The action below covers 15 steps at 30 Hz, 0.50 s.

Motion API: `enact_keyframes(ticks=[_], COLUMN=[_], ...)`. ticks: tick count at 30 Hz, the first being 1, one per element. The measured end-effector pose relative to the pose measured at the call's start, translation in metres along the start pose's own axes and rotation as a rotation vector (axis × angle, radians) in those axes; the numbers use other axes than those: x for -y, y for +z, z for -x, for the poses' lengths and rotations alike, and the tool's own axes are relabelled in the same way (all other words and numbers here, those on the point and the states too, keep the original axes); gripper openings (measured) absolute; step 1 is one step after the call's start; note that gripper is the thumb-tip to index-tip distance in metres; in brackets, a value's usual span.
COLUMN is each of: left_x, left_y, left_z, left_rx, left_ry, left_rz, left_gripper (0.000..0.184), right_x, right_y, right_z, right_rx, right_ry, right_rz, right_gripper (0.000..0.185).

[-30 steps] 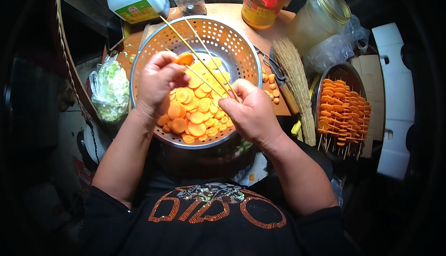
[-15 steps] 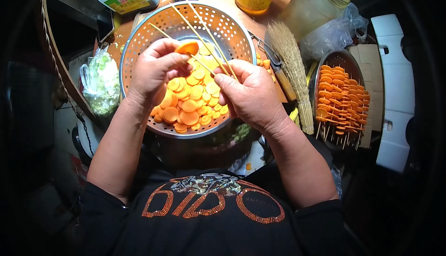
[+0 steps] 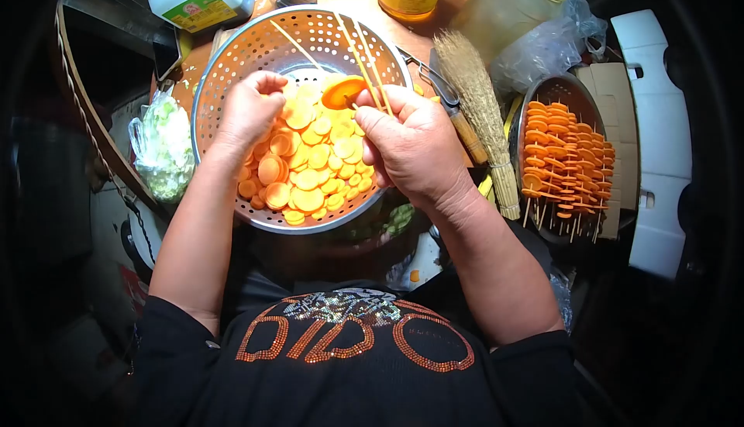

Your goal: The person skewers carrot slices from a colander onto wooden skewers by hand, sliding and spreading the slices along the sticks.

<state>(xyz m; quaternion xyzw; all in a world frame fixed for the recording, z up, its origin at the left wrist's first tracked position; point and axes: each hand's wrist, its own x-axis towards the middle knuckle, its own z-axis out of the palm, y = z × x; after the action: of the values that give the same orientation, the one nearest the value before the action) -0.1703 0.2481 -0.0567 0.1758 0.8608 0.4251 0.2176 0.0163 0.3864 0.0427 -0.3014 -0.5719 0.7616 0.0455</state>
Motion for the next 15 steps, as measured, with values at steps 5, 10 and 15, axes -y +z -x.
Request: enact_keyframes(ticks=[5, 10, 15], left_x=[0.006, 0.003, 0.003], left_y=[0.016, 0.017, 0.005], left_z=[0.015, 0.012, 0.011], left_rx=[0.127, 0.102, 0.216], left_ry=[0.100, 0.075, -0.052], left_rz=[-0.631, -0.609, -0.459], left_gripper=[0.037, 0.029, 0.024], right_x=[0.003, 0.001, 0.003], right_y=[-0.002, -0.004, -0.002], right_z=[0.002, 0.004, 0.006], right_rx=[0.060, 0.097, 0.083], right_ry=[0.029, 0.043, 0.039], right_rz=[-0.047, -0.023, 0.024], right_gripper=[0.016, 0.018, 0.017])
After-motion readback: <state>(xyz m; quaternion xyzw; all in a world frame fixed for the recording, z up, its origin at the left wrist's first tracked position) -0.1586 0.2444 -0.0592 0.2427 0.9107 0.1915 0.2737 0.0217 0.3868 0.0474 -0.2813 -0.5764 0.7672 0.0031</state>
